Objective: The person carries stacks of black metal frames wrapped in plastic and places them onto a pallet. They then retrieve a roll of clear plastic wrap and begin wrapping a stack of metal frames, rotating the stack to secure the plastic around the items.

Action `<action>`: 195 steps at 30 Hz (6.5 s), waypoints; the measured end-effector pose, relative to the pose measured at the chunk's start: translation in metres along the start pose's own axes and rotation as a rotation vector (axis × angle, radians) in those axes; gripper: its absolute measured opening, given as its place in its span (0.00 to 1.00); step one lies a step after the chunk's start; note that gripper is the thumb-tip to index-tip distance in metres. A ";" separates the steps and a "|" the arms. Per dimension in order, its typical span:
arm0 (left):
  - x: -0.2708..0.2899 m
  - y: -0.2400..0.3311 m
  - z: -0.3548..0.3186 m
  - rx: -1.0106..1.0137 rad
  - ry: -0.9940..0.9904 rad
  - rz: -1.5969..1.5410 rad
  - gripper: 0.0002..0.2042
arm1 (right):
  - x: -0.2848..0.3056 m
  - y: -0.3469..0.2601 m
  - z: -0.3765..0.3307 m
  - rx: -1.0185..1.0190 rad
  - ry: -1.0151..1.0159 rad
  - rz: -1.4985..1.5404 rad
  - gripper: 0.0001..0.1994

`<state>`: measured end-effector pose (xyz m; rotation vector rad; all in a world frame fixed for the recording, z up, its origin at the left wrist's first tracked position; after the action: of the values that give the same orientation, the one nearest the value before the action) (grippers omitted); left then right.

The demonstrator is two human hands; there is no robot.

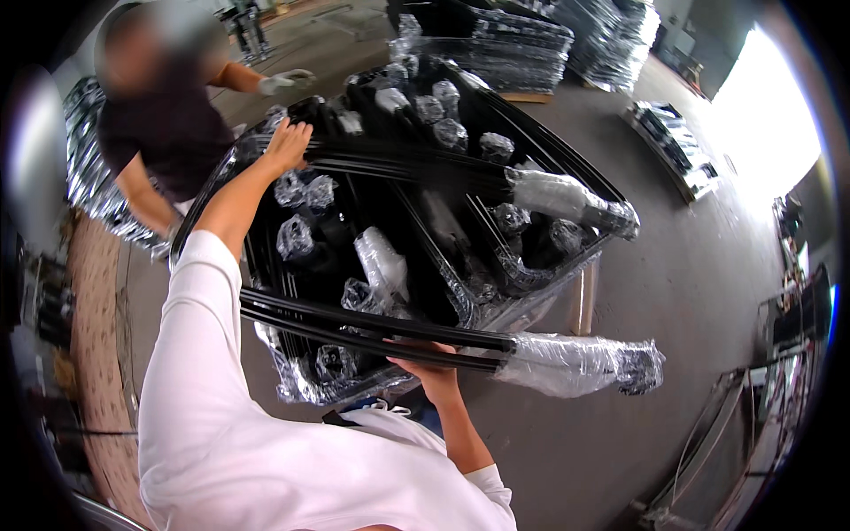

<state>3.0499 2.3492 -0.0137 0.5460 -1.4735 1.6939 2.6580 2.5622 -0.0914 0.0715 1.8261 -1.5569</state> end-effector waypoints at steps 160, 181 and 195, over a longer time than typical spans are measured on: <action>0.064 0.197 -0.414 1.542 -0.004 -2.215 0.35 | -0.013 0.029 0.077 -0.385 -0.133 -1.497 0.37; 0.080 0.202 -0.420 1.529 -0.225 -2.059 0.28 | -0.005 0.026 0.084 -0.260 -0.318 -1.612 0.39; 0.184 0.212 -0.321 1.015 -0.124 -0.703 0.32 | -0.038 -0.020 0.044 0.496 -0.431 -1.560 0.31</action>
<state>2.8329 2.7116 -0.0748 1.5062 -0.2710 1.7046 2.6972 2.5330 -0.0541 -1.6426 0.9312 -2.6303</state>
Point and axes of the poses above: each hand's wrist, its own z-axis towards the middle knuckle, its own x-axis out of the back of the hand, y = z × x, the point moved 4 cm from there along z, towards the middle knuckle, and after that the axes turned 2 degrees about y, right-handed, at the moved point
